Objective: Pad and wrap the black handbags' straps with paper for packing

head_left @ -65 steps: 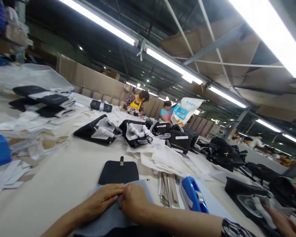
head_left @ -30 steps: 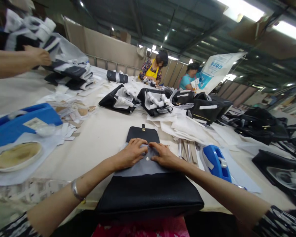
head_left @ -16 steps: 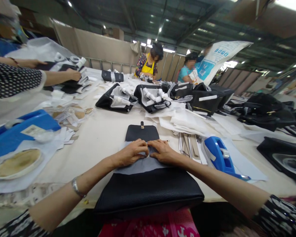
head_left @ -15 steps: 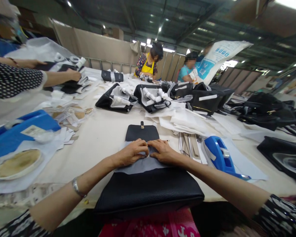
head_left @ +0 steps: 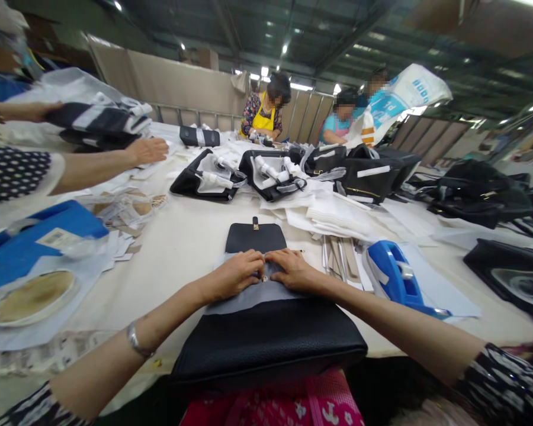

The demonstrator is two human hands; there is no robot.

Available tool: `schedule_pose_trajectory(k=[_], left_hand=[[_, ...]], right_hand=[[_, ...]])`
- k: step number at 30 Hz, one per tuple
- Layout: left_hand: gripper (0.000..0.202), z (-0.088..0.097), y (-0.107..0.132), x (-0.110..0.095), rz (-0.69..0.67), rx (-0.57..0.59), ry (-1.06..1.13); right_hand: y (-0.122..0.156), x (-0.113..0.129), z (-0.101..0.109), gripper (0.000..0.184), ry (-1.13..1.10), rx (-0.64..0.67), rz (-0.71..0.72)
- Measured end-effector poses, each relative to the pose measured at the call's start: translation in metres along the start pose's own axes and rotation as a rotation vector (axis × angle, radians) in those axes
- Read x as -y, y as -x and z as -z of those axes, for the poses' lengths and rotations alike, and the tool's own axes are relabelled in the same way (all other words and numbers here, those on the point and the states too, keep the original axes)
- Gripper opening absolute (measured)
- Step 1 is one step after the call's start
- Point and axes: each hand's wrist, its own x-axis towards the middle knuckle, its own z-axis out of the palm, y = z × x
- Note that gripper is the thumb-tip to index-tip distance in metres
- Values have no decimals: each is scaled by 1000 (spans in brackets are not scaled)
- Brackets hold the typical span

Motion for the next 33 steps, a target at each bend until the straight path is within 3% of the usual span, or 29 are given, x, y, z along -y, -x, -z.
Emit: schedule_pose_trajectory(k=[7, 19, 25, 28, 33], left_hand=[[25, 1, 7, -20, 35, 86, 7], [33, -12, 24, -15, 22, -6, 162], [33, -16, 27, -12, 16, -24, 188], [32, -17, 27, -13, 12, -41, 206], [31, -15, 27, -12, 9, -62, 255]], right_hand=[[0, 0, -1, 41, 4, -3, -12], [1, -3, -3, 41, 20, -18, 17], [5, 2, 0, 31, 129, -156, 206], [7, 1, 3, 23, 7, -132, 288], [8, -9, 6, 28, -115, -74, 364]])
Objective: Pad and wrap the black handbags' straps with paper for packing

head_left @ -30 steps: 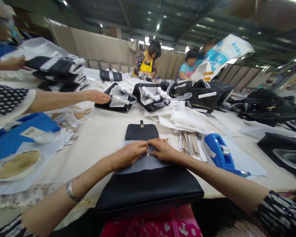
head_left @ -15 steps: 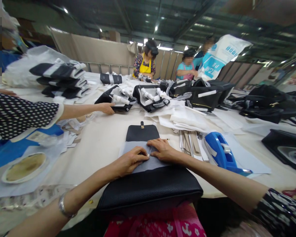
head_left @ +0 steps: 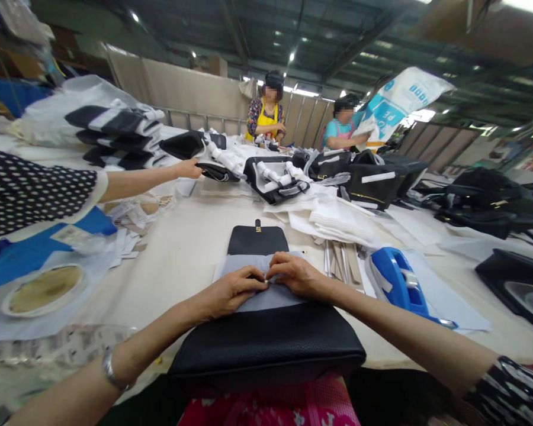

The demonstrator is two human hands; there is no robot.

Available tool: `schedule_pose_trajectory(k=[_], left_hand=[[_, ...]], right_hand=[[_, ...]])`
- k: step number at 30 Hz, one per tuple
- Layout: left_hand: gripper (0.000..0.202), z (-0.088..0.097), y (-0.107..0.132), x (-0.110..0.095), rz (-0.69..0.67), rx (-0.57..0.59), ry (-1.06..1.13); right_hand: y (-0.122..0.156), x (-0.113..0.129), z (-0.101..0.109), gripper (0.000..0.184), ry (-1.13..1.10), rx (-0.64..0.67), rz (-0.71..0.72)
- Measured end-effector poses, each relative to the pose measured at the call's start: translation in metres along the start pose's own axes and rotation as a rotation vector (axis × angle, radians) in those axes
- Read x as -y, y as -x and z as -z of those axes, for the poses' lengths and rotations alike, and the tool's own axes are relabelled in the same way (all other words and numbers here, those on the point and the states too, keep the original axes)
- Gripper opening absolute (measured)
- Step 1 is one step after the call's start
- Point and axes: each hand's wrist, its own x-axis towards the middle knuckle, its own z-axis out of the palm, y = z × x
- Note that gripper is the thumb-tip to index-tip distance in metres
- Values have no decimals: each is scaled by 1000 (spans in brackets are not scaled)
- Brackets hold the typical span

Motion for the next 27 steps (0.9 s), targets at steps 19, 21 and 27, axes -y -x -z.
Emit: schedule_pose_trajectory(k=[19, 21, 27], left_hand=[[30, -3, 4, 2, -15, -47, -23], [31, -4, 4, 2, -16, -45, -34], [30, -5, 3, -1, -9, -37, -7]], right_hand=[[-1, -8, 4, 19, -100, 12, 40], [-7, -8, 5, 16, -165, 29, -67], [-34, 9, -2, 11, -32, 109, -470]])
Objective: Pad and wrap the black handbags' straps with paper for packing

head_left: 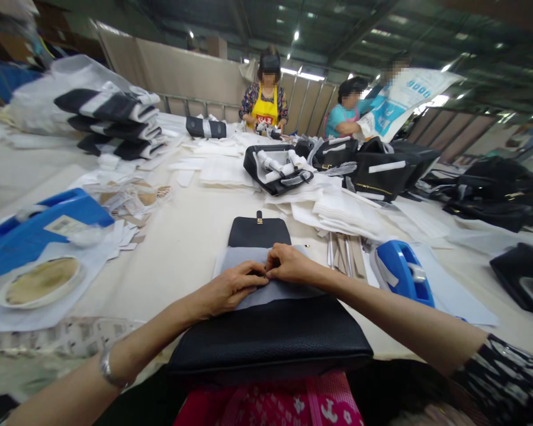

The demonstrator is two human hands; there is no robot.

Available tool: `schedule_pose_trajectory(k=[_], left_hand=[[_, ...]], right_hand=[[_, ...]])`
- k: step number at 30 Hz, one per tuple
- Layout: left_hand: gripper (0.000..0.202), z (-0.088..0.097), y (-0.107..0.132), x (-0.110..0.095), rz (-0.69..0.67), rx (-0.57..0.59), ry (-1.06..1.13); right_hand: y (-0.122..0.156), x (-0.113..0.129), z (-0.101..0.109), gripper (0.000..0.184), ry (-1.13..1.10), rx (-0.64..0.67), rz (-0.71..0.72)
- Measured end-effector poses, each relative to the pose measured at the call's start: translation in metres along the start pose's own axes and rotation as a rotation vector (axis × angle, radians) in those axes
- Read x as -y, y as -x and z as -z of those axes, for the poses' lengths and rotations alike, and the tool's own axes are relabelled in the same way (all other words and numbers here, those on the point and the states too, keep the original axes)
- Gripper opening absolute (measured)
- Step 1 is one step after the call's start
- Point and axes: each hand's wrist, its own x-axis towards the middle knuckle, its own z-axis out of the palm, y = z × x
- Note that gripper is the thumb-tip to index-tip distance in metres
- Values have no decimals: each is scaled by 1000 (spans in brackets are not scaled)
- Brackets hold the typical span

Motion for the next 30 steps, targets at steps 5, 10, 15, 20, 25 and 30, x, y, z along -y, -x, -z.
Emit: schedule_pose_trajectory(k=[5, 10, 15, 20, 25, 30], left_hand=[[31, 1, 1, -2, 14, 0, 30], [33, 0, 1, 1, 18, -1, 44], [33, -1, 1, 1, 15, 4, 28], [33, -1, 1, 1, 3, 17, 0], [33, 0, 1, 0, -1, 17, -19], [34, -1, 2, 2, -5, 24, -32]], right_hand=[[-6, 9, -6, 13, 31, 13, -65], [-6, 5, -7, 17, -12, 40, -71], [-7, 0, -7, 20, -74, 70, -80], [-10, -1, -6, 17, -114, 109, -114], [-10, -1, -7, 17, -119, 91, -129], [-11, -1, -10, 21, -103, 82, -139]])
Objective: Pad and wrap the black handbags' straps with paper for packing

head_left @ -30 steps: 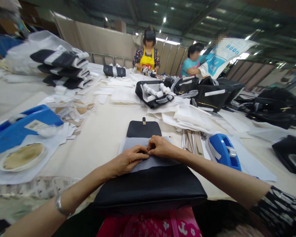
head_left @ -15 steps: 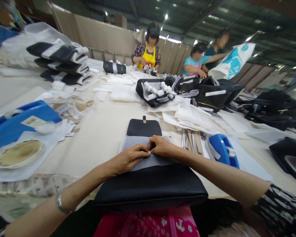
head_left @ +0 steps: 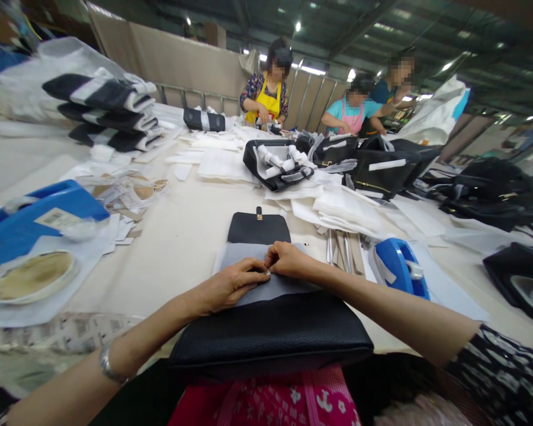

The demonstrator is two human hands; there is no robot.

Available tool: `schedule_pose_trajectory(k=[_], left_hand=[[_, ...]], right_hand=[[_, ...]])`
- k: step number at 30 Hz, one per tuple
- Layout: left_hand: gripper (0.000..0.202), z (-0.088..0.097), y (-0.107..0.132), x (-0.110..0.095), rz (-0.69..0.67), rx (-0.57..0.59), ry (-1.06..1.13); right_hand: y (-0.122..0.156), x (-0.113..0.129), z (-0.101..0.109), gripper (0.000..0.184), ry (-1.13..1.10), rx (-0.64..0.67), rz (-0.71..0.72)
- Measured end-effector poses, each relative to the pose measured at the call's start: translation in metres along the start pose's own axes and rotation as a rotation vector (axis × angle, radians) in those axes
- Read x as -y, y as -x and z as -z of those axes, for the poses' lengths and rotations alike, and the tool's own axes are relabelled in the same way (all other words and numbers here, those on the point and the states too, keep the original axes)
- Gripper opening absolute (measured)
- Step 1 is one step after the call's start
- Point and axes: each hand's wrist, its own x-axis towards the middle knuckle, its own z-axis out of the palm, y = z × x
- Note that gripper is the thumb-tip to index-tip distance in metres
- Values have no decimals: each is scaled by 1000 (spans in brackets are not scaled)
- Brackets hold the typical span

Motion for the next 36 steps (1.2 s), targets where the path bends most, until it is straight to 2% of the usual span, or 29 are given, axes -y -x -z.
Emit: schedule_pose_trajectory(k=[9, 15, 21, 29, 36], left_hand=[[34, -2, 0, 5, -21, -24, -3], [33, -2, 0, 7, -42, -38, -12], [31, -3, 1, 9, -41, -56, 1], [30, -3, 1, 7, -27, -66, 14], [33, -2, 1, 1, 34, -56, -1]], right_hand=[[12, 5, 3, 19, 50, -76, 69], [23, -16, 10, 34, -35, -126, 378], [30, -25, 12, 40, 45, -92, 572], [33, -28, 11, 43, 180, -103, 692], [34, -32, 13, 38, 257, -99, 724]])
